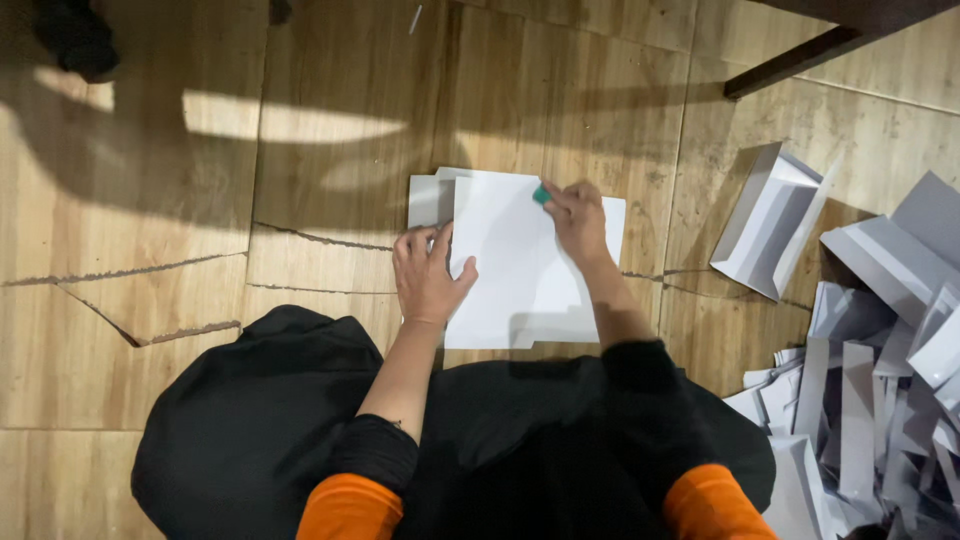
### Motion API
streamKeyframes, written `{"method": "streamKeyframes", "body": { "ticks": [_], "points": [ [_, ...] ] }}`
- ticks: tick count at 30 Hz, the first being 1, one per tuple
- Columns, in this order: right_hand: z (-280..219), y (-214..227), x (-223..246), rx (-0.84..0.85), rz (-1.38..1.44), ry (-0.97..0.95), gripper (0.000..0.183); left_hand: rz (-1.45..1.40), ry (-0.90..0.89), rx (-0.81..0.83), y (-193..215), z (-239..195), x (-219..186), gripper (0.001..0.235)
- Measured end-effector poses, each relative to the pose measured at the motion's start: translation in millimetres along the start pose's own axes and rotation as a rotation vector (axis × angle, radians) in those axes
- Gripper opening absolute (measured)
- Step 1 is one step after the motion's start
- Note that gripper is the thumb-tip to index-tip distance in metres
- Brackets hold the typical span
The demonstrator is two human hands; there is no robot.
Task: The person sits on the floor and repeatedly folds white paper sheets in half. They apply glue from a green glue stick to the folded edge of the paper and press it down to secure the fold. The person handles multiple sheets of paper and a glue stick during the task.
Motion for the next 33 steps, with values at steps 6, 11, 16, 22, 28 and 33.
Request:
{"method": "streamKeyframes", "body": {
  "ticks": [6, 11, 16, 22, 28, 33],
  "points": [
    [24.7, -4.5, -4.2, -0.023, -0.051, -0.055, 0.032, 0.004, -0.008, -0.04, -6.7, 1.7, 2.9, 0.061],
    [-70.6, -5.7, 19.7, 0.066, -0.114, 0.047, 0.02, 0.008, -0.015, -0.041, -0.6, 2.9, 0.1, 0.065],
    [-178.6, 8.1, 60.8, 0.324, 0.232, -0.186, 0.023, 0.081, -0.004, -0.102, 13.3, -0.7, -34.8, 0.083],
    [-188.0, 92.2, 11.0, 0.172, 0.229, -0.675, 0.036, 0.033, 0.132, 0.324, -1.2, -22.6, -122.7, 0.087],
    [-219.4, 71.1, -102.4, -0.312, 0.434, -1.01, 0.036, 0.187, 0.174, 0.511, -11.9, -9.3, -126.1, 0.093],
    [-199.7, 96.7, -3.1, -0.323, 0.309, -0.885, 0.042, -0.342, 0.084, 0.347, 35.8, -2.5, -94.6, 0.058]
  ]
}}
Point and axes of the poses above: each hand's wrist, its own z-axis towards the middle knuckle, its own y-axis out of the back of the hand, x = y × z, the point moved 2 cm from there along z, towards the middle knuckle, and after that the axes turned 8 degrees about x, right-handed, at the moved point
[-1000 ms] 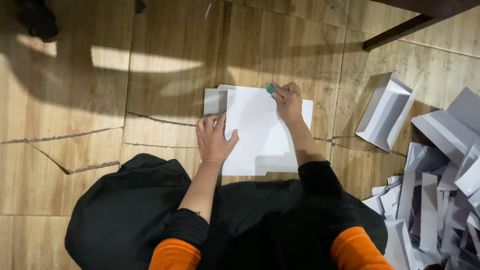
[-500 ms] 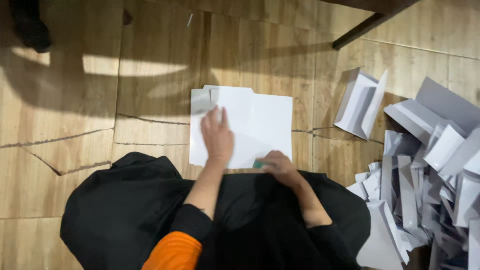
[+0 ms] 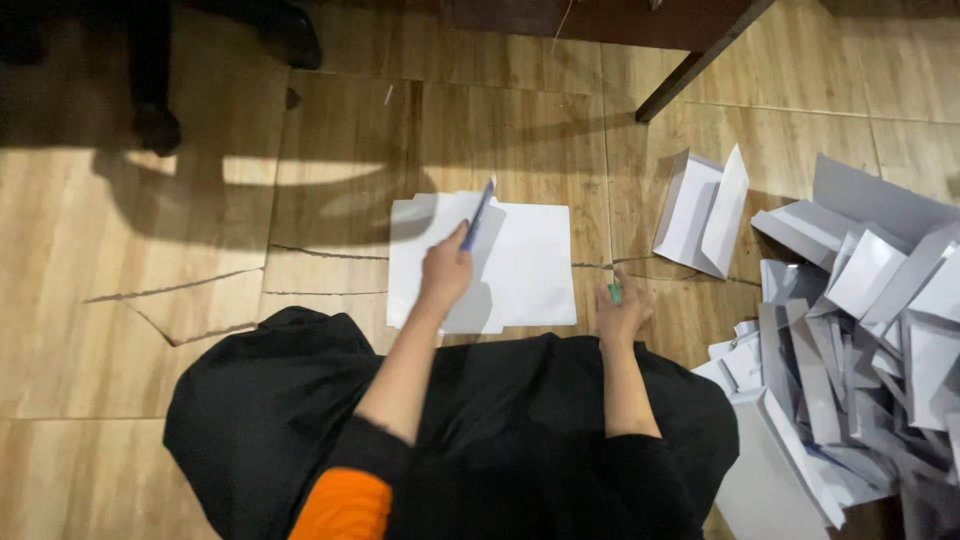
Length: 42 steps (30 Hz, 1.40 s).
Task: The person sits on the floor and repeatedly folds white paper sheets in half. They apply glue from a green glue stick to the folded edge of the paper and press it down to secure the fold. The person handles multiple sheets of paper and a glue stick during the task.
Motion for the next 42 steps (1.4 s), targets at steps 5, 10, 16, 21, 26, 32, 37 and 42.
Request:
{"method": "streamKeyframes", "body": {
  "ticks": [5, 10, 16, 21, 26, 32, 37, 42],
  "points": [
    [-55.8, -3.9, 62.2, 0.437, 0.504, -0.029, 0.051, -0.821, -0.099, -0.014, 72.8, -61.6, -49.1, 0.062],
    [-86.0, -2.6, 69.0, 0.715, 0.567, -0.161, 0.094, -1.052, -0.162, 0.025, 87.7, -74.5, -47.5, 0.059],
    [-60.4, -0.1, 84.4, 0.94, 1.044, -0.213, 0.1, -0.268, -0.556, -0.043, 93.4, -77.6, -55.9, 0.04],
    [-4.1, -75.1, 61.9, 0.799, 0.7, -0.077, 0.055, 0.458, -0.399, -0.069, 80.4, -49.3, -16.9, 0.036],
    [9.4, -149.3, 20.9, 0.618, 0.282, -0.065, 0.058, 0.473, -0.249, 0.073, 42.3, -27.5, -6.1, 0.051],
    [-31.7, -120.6, 72.2, 0.348, -0.204, 0.079, 0.056, 0.562, -0.108, 0.349, 8.0, -5.0, -0.4, 0.06],
    [-53.7, -119.4, 96.9, 0.158, -0.248, 0.347, 0.037, 0.608, -0.087, 0.37, 5.4, 1.7, 5.9, 0.062],
    [-78.5, -149.9, 106.2, -0.073, -0.712, 0.912, 0.039, 0.685, -0.131, 0.377, -0.8, 7.8, 16.7, 0.06]
  ]
}}
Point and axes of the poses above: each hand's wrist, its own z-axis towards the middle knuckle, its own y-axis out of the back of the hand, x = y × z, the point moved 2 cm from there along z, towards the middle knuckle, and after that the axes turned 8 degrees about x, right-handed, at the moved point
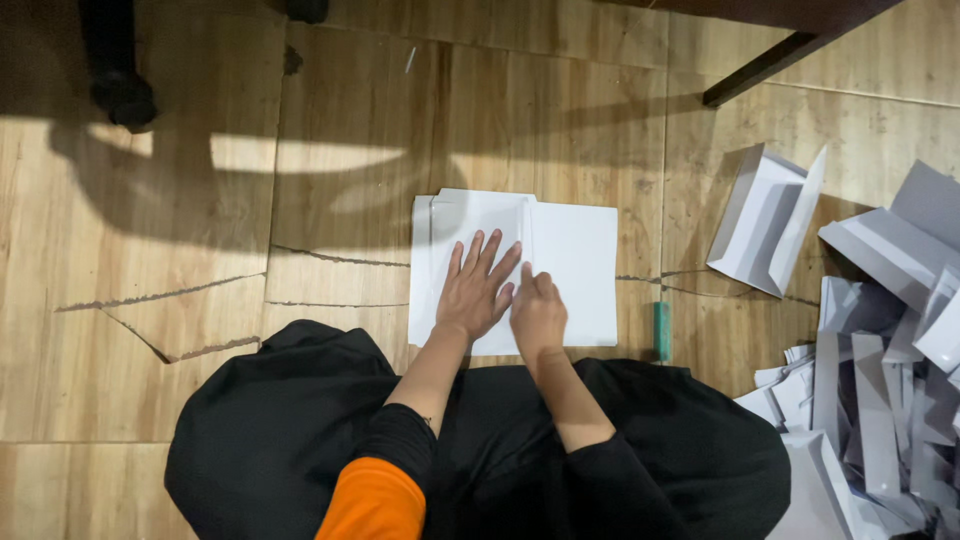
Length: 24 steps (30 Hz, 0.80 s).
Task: The person sits on the floor and repeatedly folds white paper sheets in half. They apply glue from a green glue stick to the folded edge of the paper and press it down to secure the fold. The person handles multiple sheets of paper and a glue stick during the task.
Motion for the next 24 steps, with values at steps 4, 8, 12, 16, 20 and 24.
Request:
{"method": "streamKeyframes", "body": {
  "ticks": [4, 8, 12, 16, 20, 24],
  "points": [
    [10.0, 2.2, 12.1, 0.057, 0.089, -0.016, 0.031, -0.025, -0.01, -0.01, -2.6, 0.0, 2.9, 0.058],
    [24.5, -0.8, -15.3, 0.062, 0.331, -0.088, 0.018, -0.05, 0.0, -0.024, -6.2, 3.9, 3.7, 0.058],
    [40.3, 13.6, -29.8, 0.039, 0.372, 0.079, 0.037, -0.126, -0.004, -0.057, -6.5, 4.2, 5.0, 0.059],
    [45.0, 2.3, -29.7, 0.133, 0.253, 0.131, 0.041, -0.108, 0.009, -0.057, -8.1, 8.5, 6.0, 0.059],
    [48.8, 2.7, -26.5, 0.195, 0.095, 0.122, 0.044, -0.103, 0.002, -0.07, -12.2, 10.3, 6.9, 0.058],
    [56.3, -5.9, -29.9, 0.293, 0.039, 0.094, 0.044, -0.117, -0.005, -0.087, -14.3, 11.8, 8.2, 0.058]
  ]
}}
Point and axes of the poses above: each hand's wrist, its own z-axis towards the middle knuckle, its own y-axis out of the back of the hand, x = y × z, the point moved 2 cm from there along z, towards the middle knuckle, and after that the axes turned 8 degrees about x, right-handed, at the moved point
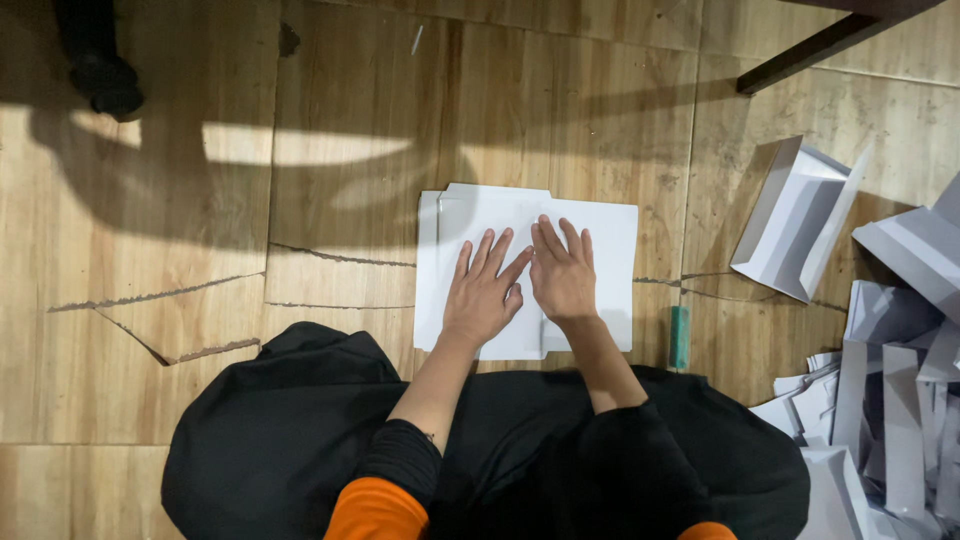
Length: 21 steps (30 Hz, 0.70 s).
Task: The person sits on the floor and repeatedly folds white paper sheets in half. They apply glue from a green glue stick to the folded edge of the paper and press it down to secure the fold. The person handles multiple sheets of paper and a glue stick during the task.
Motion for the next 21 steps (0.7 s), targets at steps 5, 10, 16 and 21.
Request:
{"method": "streamKeyframes", "body": {
  "ticks": [5, 10, 16, 21],
  "points": [
    [15.3, 9.3, -5.6, 0.013, 0.016, 0.006, 0.044, 0.003, 0.002, -0.019, -2.8, 1.6, 1.1, 0.058],
    [19.1, -7.0, -32.1, 0.025, 0.039, -0.001, 0.042, 0.001, -0.006, -0.034, -5.4, 4.6, 2.7, 0.058],
    [-40.0, -24.4, -50.7, 0.081, 0.284, 0.232, 0.072, -0.023, -0.06, -0.144, -9.7, 3.0, 3.2, 0.055],
    [-69.1, 6.1, -31.0, 0.395, 0.485, 0.005, 0.108, 0.041, -0.068, -0.166, -8.5, -0.3, 1.8, 0.064]
  ]
}}
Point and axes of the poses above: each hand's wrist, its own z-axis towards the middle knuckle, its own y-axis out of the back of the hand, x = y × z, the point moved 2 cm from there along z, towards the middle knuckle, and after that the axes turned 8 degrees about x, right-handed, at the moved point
